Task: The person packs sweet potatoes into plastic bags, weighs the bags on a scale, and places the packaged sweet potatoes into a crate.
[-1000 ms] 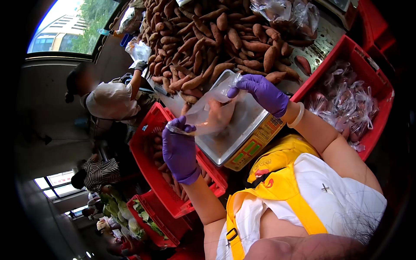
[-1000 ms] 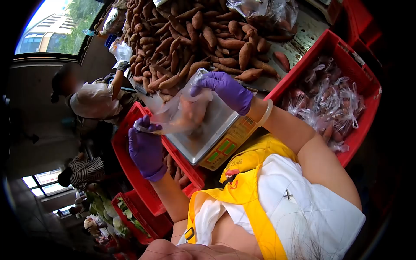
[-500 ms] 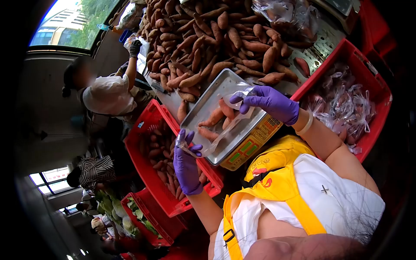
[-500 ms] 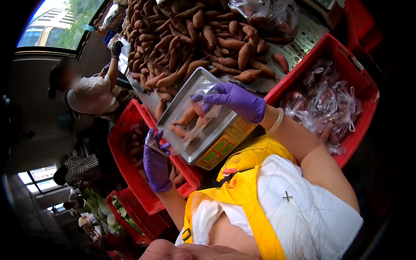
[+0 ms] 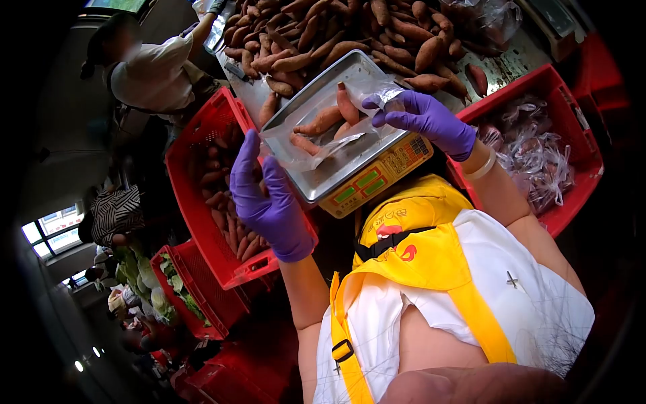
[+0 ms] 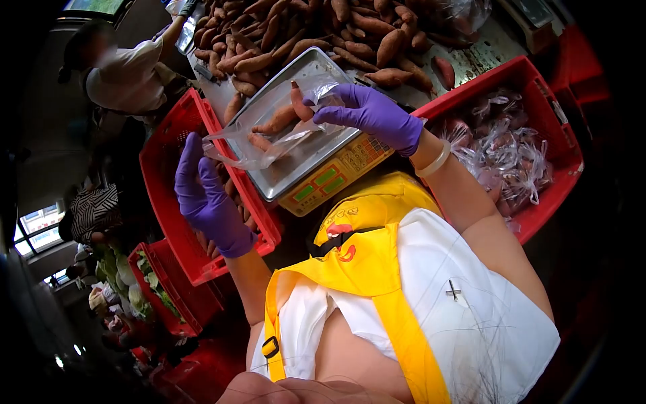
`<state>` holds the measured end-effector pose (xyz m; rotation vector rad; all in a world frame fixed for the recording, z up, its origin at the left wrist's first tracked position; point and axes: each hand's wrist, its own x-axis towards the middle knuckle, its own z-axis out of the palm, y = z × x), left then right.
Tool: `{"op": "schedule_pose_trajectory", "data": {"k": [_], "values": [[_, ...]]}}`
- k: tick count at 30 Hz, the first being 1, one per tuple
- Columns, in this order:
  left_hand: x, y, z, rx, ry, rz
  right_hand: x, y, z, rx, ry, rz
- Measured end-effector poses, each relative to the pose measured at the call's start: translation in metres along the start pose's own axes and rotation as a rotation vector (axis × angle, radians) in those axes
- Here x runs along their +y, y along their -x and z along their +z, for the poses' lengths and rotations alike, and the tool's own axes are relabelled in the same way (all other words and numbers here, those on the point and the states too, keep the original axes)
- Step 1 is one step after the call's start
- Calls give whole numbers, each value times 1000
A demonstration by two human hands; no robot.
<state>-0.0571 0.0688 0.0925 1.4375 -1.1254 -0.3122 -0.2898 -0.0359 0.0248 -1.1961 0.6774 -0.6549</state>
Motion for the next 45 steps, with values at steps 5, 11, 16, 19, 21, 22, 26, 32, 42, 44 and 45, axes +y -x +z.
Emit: {"op": "schedule_pose_trajectory", "data": {"k": [5, 11, 16, 19, 21, 22, 26, 32, 42, 44, 45], "values": [[-10, -14, 42, -176, -129, 370, -15, -2, 18, -7, -55, -12], [-55, -11, 60, -605, -582, 336, -10, -5, 13, -65, -62, -54], [-113, -19, 36, -770, -953, -49, -28, 12, -1, -191, -247, -51], [-108, -23, 38, -765, -970, -73, -15, 9, -7, -146, -290, -95], [-73, -18, 67, -678, -804, -33, -16, 11, 3, -124, -379, -63], [-71, -13, 85, -651, -898, 58, -11, 9, 4, -140, -379, -68], [-118, -2, 132, -743, -800, 72, -22, 8, 17, -167, -211, -66], [-113, -27, 83, -667, -393, 218, 1, 13, -2, -14, -405, -90], [-120, -16, 46, -716, -517, 157, 9, -16, -5, 12, -520, -109], [-95, -14, 25, -522, -332, 282, 9, -23, -10, 46, -559, -111], [-82, -20, 11, -496, -231, 359, 11, -25, -14, 28, -557, -116]]}}
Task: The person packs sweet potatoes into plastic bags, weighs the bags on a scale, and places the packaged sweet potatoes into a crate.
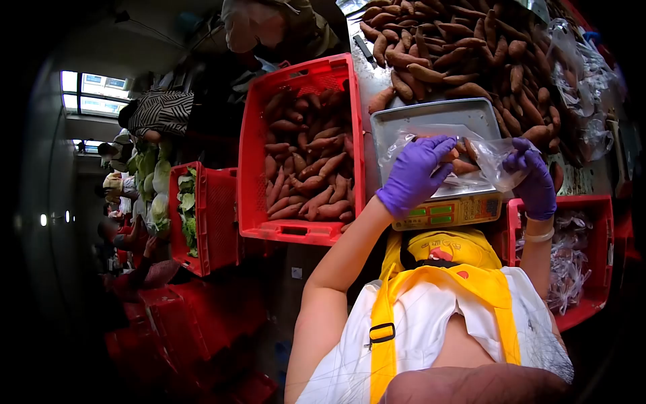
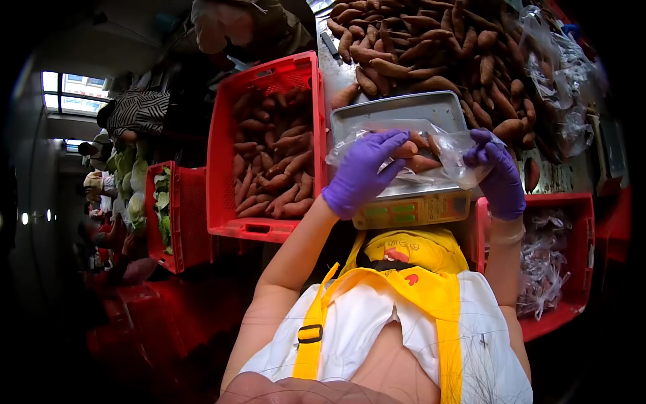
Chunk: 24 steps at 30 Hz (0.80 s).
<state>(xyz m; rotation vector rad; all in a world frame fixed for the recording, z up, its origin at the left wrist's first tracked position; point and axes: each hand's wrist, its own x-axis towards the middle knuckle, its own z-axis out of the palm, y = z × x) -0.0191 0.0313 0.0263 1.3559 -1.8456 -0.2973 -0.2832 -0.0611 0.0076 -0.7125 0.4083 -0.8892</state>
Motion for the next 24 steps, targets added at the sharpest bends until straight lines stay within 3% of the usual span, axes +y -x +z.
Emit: {"op": "schedule_pose_trajectory", "data": {"k": [3, 4, 7, 11, 13, 15, 17, 19, 20, 21, 23, 24], "values": [[16, 16, -68, 100, -126, -79, 1, -4, -5, 10, 42, 8], [8, 22, -81, 225, -101, -171, 3, -4, -3, 52, 51, 22], [-68, 58, -103, 467, 121, -485, 10, -5, -3, 77, 49, 46], [-235, 143, -110, 341, 171, -818, 12, -5, 9, 206, 96, 58], [-309, 183, -107, 295, 35, -996, 8, -4, 15, 248, 118, 60], [-353, 192, -106, 320, -84, -999, 5, -1, 16, 270, 165, 46], [-365, 176, -113, 366, -385, -1021, -1, -4, 34, 267, 230, 69], [-384, 158, -124, 364, -393, -1214, -1, -4, 44, 308, 219, 82], [-397, 159, -120, 422, -553, -1190, 1, -4, 48, 320, 255, 78], [-406, 163, -117, 424, -541, -1201, 3, -4, 50, 332, 294, 77], [-396, 153, -119, 245, -442, -1446, 7, -4, 47, 349, 310, 101], [-421, 170, -115, 299, -489, -1374, 7, -4, 46, 369, 307, 119]]}}
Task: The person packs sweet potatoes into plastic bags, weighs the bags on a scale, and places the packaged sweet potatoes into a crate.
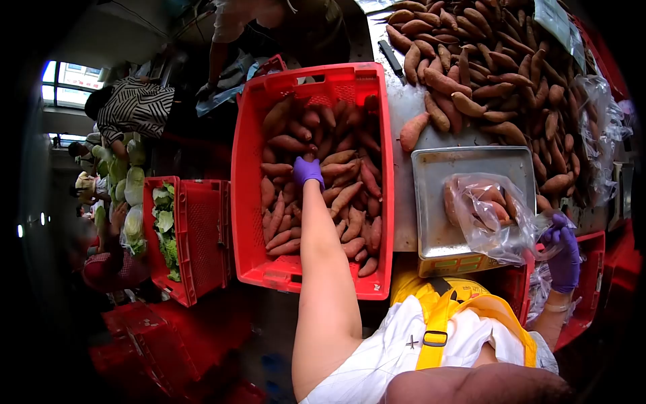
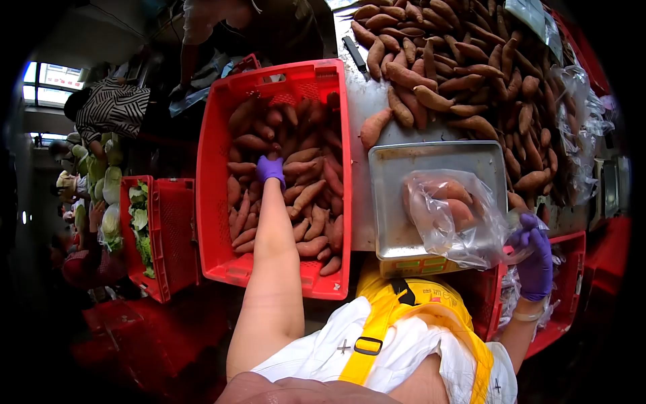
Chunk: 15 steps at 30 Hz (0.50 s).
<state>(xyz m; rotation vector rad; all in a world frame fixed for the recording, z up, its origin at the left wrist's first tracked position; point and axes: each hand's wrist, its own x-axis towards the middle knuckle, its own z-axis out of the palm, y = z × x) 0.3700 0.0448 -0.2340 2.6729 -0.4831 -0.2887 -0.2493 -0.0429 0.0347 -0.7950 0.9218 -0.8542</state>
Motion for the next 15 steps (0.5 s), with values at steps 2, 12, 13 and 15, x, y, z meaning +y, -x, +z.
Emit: {"op": "schedule_pose_trajectory", "data": {"k": [2, 12, 13, 15], "values": [[4, 10, -9, -70, 318, -76, -1, 1, 2, 25, 5, 20], [-5, 112, -94, -512, 1218, -18, 5, -4, -5, -87, -36, 22], [22, 136, -118, -516, 1195, -44, 6, -4, -1, -105, -46, 4], [53, 169, -145, -634, 1156, 136, 4, -2, 1, -135, 9, -16]]}}
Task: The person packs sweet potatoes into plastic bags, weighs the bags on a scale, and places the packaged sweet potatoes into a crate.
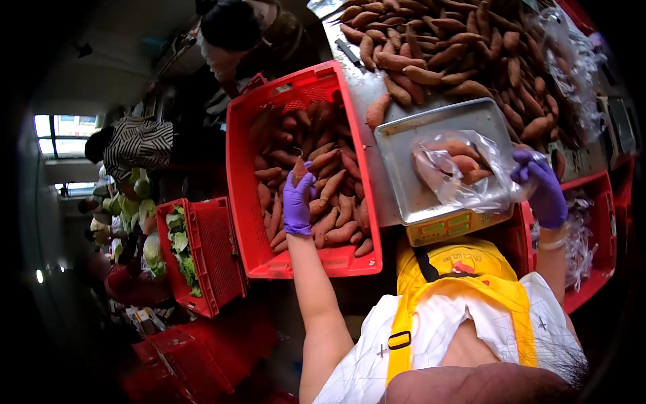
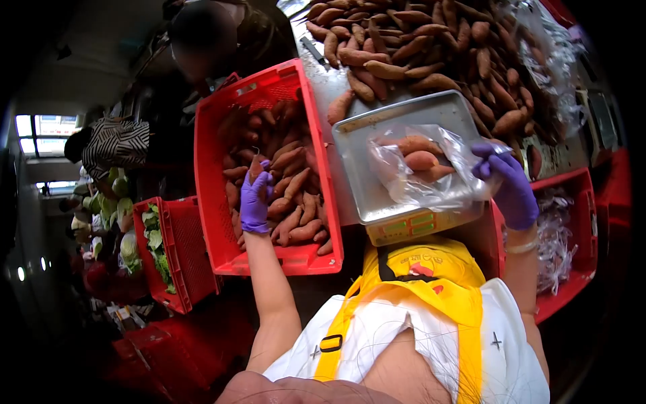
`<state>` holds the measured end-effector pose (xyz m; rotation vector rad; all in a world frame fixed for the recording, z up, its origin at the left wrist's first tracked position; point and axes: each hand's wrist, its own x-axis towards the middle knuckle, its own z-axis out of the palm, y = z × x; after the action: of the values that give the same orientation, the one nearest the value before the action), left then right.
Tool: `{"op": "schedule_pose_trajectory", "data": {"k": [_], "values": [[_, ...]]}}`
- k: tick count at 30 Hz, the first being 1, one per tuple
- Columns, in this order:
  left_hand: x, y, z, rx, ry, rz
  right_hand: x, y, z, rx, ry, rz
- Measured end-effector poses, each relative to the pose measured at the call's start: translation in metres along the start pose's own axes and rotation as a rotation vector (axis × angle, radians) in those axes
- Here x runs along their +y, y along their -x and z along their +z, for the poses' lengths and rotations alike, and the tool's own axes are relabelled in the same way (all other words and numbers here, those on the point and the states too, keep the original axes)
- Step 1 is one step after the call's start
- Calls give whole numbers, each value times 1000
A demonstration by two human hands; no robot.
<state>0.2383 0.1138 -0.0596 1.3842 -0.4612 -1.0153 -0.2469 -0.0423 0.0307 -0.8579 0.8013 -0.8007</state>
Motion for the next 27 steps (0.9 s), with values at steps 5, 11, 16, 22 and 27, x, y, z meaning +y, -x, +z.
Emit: {"op": "schedule_pose_trajectory", "data": {"k": [5, 11, 16, 22, 27], "values": [[69, 56, 94, -171, -202, 78, 3, 4, -15, -191, -38, -119], [85, 118, 260, -817, -658, 248, -20, 25, -1, -282, -39, -214], [-16, 56, 323, -645, -1198, 855, -25, 38, -7, -274, 60, -219], [-27, 36, 322, -911, -1100, 752, -18, 47, -11, -297, 62, -236], [11, 61, 301, -698, -907, 858, -12, 51, -26, -138, 196, -246]]}}
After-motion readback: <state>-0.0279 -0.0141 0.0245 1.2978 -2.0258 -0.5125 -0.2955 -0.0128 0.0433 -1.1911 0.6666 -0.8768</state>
